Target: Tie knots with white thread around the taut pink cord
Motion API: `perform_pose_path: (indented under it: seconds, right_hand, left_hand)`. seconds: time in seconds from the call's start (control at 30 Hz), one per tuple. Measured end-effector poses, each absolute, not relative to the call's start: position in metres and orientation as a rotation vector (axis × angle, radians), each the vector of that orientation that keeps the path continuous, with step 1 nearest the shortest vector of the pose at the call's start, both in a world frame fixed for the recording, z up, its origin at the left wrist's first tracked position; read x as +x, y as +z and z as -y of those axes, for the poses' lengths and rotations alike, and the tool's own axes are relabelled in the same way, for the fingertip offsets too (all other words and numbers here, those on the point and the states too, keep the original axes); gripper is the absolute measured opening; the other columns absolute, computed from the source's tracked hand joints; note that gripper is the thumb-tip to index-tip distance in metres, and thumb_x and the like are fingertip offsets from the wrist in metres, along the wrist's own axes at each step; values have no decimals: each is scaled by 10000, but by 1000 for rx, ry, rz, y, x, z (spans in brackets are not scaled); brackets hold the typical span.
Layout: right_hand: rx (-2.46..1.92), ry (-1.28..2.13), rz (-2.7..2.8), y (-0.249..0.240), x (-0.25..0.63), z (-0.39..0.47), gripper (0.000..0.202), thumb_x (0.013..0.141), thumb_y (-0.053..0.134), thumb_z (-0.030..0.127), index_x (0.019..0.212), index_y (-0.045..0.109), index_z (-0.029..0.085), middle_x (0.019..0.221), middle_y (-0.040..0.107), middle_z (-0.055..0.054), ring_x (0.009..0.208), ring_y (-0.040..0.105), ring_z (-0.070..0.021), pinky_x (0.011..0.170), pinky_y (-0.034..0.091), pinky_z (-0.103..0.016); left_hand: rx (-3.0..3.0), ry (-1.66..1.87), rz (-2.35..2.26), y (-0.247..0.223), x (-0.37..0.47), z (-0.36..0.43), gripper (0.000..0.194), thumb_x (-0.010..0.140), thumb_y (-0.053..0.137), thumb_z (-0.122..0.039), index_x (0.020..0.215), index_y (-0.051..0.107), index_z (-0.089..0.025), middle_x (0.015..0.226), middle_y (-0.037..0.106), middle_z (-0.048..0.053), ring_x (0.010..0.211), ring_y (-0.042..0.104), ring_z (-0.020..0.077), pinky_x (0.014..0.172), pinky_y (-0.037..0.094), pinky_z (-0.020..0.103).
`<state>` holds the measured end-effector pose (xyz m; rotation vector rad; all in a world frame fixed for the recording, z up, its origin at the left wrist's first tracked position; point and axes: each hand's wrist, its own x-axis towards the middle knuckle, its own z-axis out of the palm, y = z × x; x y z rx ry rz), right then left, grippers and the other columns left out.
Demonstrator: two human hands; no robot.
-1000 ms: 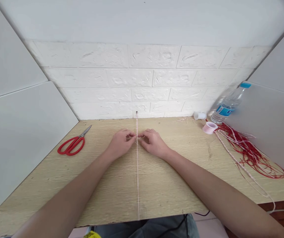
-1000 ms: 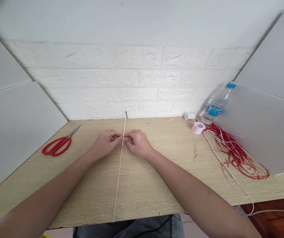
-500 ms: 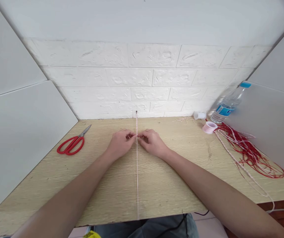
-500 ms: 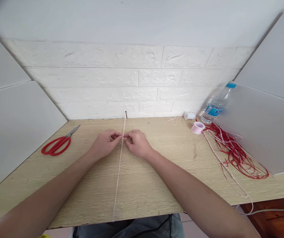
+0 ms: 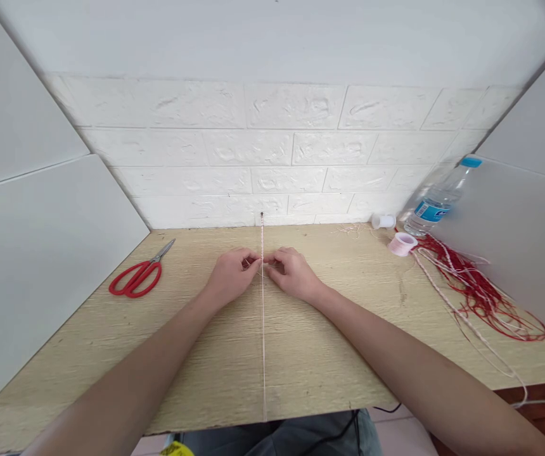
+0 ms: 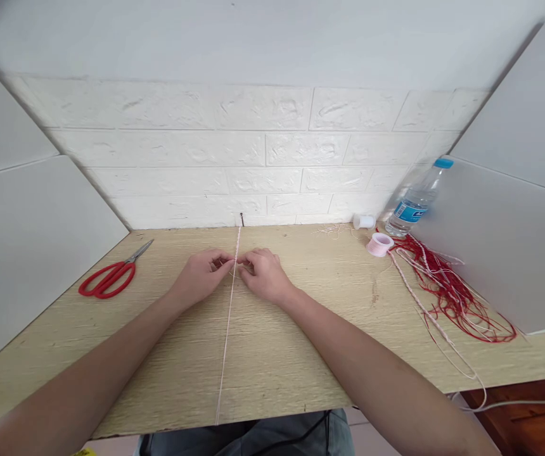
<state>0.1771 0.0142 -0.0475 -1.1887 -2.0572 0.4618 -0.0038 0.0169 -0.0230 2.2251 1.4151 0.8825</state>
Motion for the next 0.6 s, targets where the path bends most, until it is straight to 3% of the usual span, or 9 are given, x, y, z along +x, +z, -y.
perform_pose_path:
  seconds: [0.6]
  right_hand:
    - [-1146, 539, 1952, -48, 176, -13, 206, 840, 526, 178, 986, 671, 192, 838, 637, -41, 821, 544, -157, 758, 418, -292]
  left_hand:
    - [2200, 928, -1412, -20, -3, -15, 201, 815, 543, -314, 887, 703, -214, 825, 676, 6, 736, 585, 138, 664, 450, 263]
